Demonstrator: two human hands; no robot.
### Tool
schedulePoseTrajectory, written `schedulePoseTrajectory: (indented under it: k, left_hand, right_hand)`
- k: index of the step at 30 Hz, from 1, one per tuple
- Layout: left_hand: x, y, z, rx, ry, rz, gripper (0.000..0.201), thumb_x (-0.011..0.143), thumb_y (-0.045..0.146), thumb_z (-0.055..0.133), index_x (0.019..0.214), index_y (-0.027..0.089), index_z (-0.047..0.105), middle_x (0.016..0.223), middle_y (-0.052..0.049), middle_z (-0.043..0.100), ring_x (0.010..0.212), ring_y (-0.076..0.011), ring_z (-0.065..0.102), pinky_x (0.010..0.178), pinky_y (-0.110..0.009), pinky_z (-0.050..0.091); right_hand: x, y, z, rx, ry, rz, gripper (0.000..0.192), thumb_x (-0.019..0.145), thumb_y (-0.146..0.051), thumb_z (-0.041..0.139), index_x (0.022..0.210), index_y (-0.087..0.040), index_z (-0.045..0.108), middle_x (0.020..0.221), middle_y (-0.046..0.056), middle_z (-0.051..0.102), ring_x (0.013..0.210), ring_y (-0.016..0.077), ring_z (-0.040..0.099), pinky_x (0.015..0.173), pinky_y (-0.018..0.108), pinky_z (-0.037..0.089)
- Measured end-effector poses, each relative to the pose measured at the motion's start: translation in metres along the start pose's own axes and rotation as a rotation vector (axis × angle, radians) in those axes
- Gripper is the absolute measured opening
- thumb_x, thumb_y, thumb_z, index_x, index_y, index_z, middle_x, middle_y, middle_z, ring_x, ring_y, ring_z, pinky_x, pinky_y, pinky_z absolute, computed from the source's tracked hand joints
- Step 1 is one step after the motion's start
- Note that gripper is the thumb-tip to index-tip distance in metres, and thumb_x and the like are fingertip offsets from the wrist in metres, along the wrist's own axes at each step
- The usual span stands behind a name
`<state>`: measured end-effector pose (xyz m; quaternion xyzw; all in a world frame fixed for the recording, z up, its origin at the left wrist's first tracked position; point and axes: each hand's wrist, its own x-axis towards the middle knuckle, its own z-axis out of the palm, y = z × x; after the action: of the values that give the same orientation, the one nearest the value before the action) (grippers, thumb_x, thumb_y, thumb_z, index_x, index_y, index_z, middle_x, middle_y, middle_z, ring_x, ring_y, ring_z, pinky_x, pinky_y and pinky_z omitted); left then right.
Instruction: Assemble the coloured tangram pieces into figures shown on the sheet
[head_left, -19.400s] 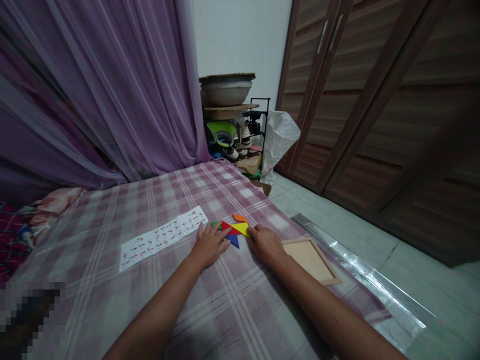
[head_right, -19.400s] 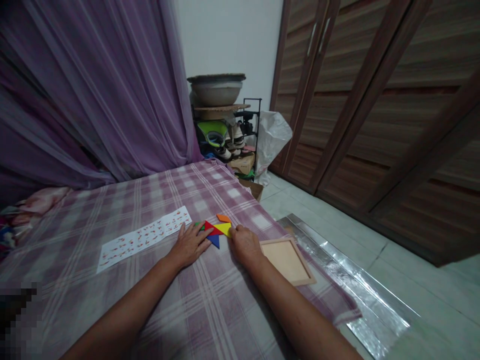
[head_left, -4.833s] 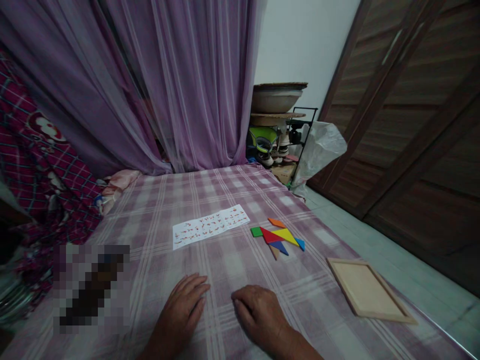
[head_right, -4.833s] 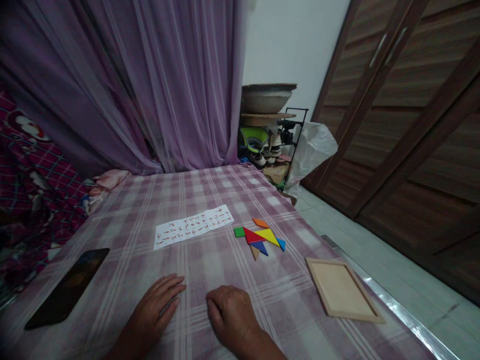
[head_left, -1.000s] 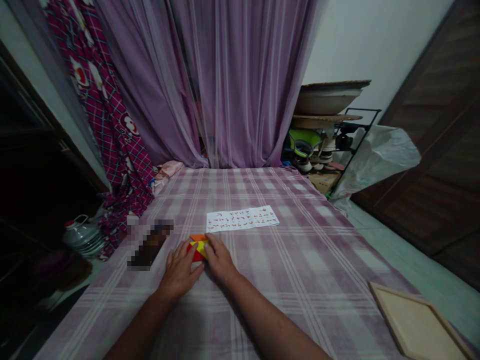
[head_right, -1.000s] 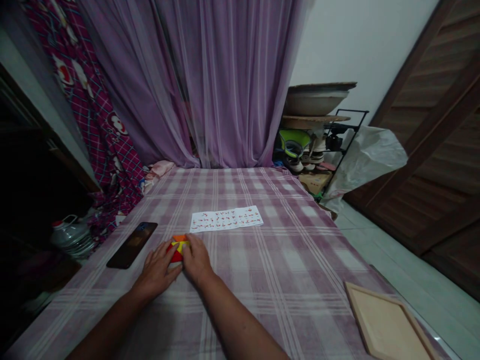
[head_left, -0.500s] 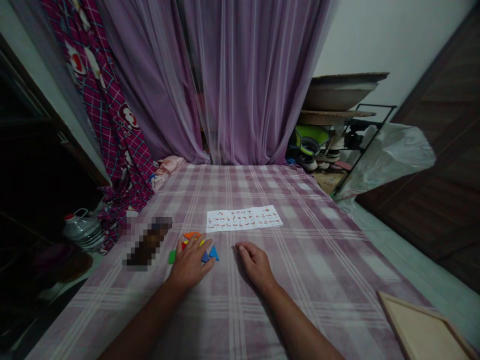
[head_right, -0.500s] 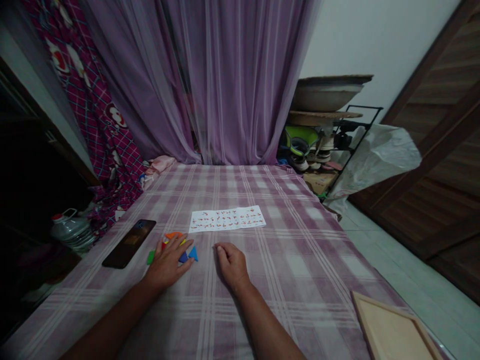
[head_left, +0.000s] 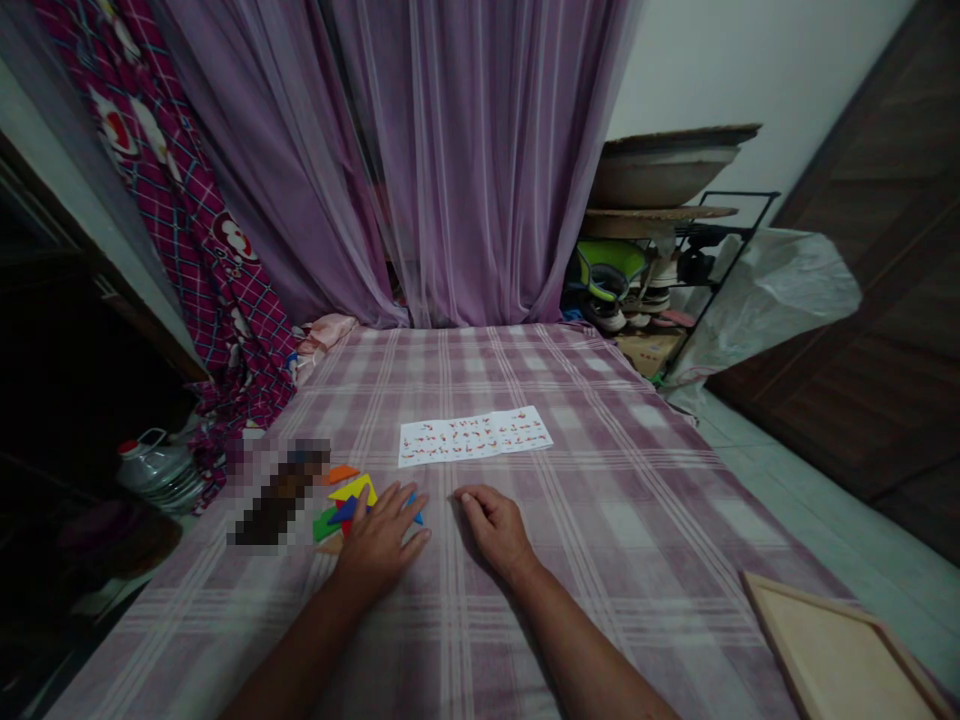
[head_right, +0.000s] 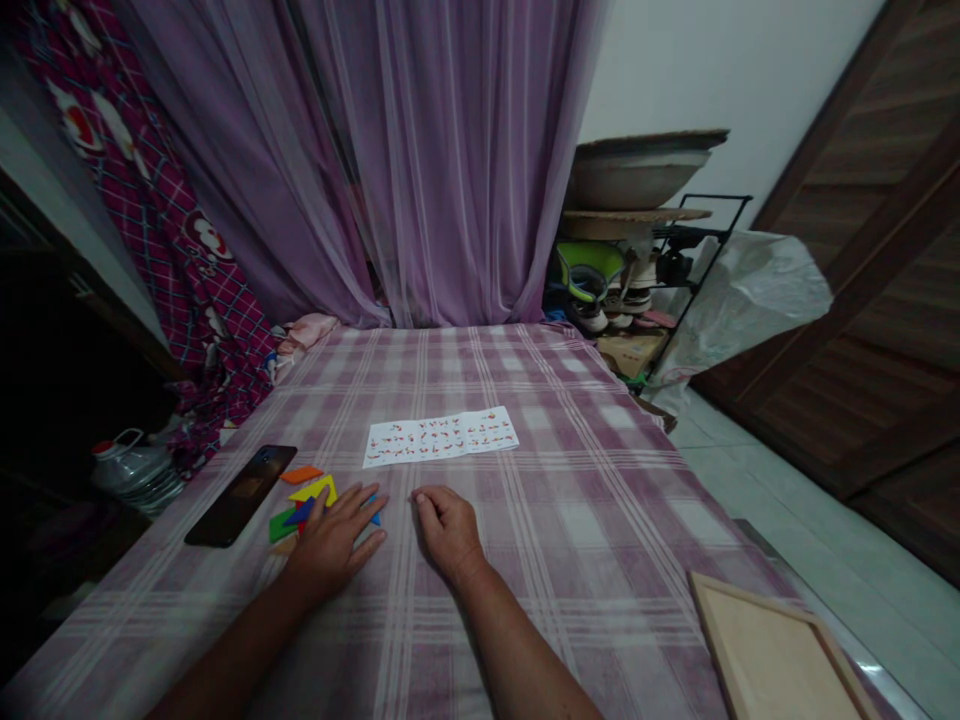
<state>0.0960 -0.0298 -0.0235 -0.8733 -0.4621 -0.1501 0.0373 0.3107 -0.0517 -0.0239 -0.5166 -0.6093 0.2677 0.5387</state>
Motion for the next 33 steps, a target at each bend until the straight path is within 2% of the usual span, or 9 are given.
schedulePoseTrajectory:
  k: [3, 8, 13, 17, 19, 23, 33]
  left_hand:
    - [0.007, -0.002, 0.002, 0.033, -0.001, -0.067, 0.040, 0.095, 0.031, 0.044, 0.131, 0.028, 0.060, 0.137, -0.008, 0.060, 0.130, -0.0294, 0.052, 0.115, -0.058, 0.023]
    - [0.008, -0.019, -0.011, 0.122, -0.040, -0.206, 0.044, 0.091, 0.021, 0.041, 0.130, 0.023, 0.062, 0.141, -0.012, 0.056, 0.133, -0.0316, 0.048, 0.113, -0.058, 0.027]
    - [-0.015, -0.031, -0.021, 0.117, -0.044, -0.358, 0.050, 0.093, 0.039, 0.045, 0.138, 0.020, 0.053, 0.145, -0.013, 0.051, 0.137, -0.0308, 0.043, 0.113, -0.056, 0.028]
    - [-0.041, -0.045, -0.016, 0.128, 0.022, -0.443, 0.056, 0.088, 0.046, 0.051, 0.137, 0.017, 0.053, 0.147, -0.015, 0.048, 0.138, -0.0338, 0.040, 0.113, -0.059, 0.028]
    - [-0.049, -0.052, -0.012, 0.111, 0.079, -0.430, 0.057, 0.088, 0.047, 0.051, 0.135, 0.016, 0.054, 0.146, -0.016, 0.049, 0.137, -0.0336, 0.042, 0.112, -0.055, 0.033]
    - [-0.052, -0.061, -0.004, 0.054, 0.179, -0.305, 0.050, 0.090, 0.046, 0.048, 0.130, 0.017, 0.058, 0.143, -0.016, 0.052, 0.133, -0.0319, 0.047, 0.109, -0.047, 0.041]
    - [-0.050, -0.067, -0.001, -0.003, 0.239, -0.191, 0.039, 0.091, 0.042, 0.048, 0.117, 0.020, 0.068, 0.125, -0.013, 0.066, 0.119, -0.0312, 0.059, 0.103, -0.050, 0.049]
  right_hand:
    - [0.000, -0.001, 0.000, -0.008, -0.007, 0.003, 0.028, 0.089, -0.031, 0.049, 0.086, -0.020, 0.074, 0.084, 0.006, 0.075, 0.082, 0.0198, 0.070, 0.076, 0.030, 0.053]
    - [-0.001, -0.002, -0.002, -0.006, -0.020, 0.014, 0.028, 0.089, -0.031, 0.049, 0.086, -0.020, 0.074, 0.086, 0.007, 0.076, 0.083, 0.0208, 0.071, 0.077, 0.031, 0.054]
    - [-0.001, -0.002, -0.003, 0.005, -0.035, 0.020, 0.028, 0.089, -0.033, 0.049, 0.086, -0.021, 0.074, 0.087, 0.007, 0.075, 0.084, 0.0215, 0.071, 0.078, 0.032, 0.054]
    - [-0.002, 0.000, -0.002, 0.009, -0.044, 0.030, 0.029, 0.089, -0.037, 0.050, 0.087, -0.021, 0.074, 0.087, 0.007, 0.075, 0.084, 0.0217, 0.070, 0.078, 0.032, 0.054]
    - [-0.002, 0.001, -0.002, 0.002, -0.055, 0.025, 0.029, 0.090, -0.037, 0.050, 0.087, -0.020, 0.074, 0.087, 0.007, 0.075, 0.084, 0.0216, 0.070, 0.078, 0.032, 0.054]
    - [-0.003, -0.001, -0.002, -0.036, -0.066, 0.004, 0.028, 0.090, -0.034, 0.049, 0.086, -0.020, 0.074, 0.086, 0.007, 0.075, 0.082, 0.0215, 0.070, 0.076, 0.032, 0.054]
    - [-0.003, -0.003, -0.001, -0.125, -0.108, -0.046, 0.026, 0.090, -0.028, 0.049, 0.087, -0.021, 0.073, 0.086, 0.007, 0.075, 0.083, 0.0207, 0.069, 0.077, 0.032, 0.053]
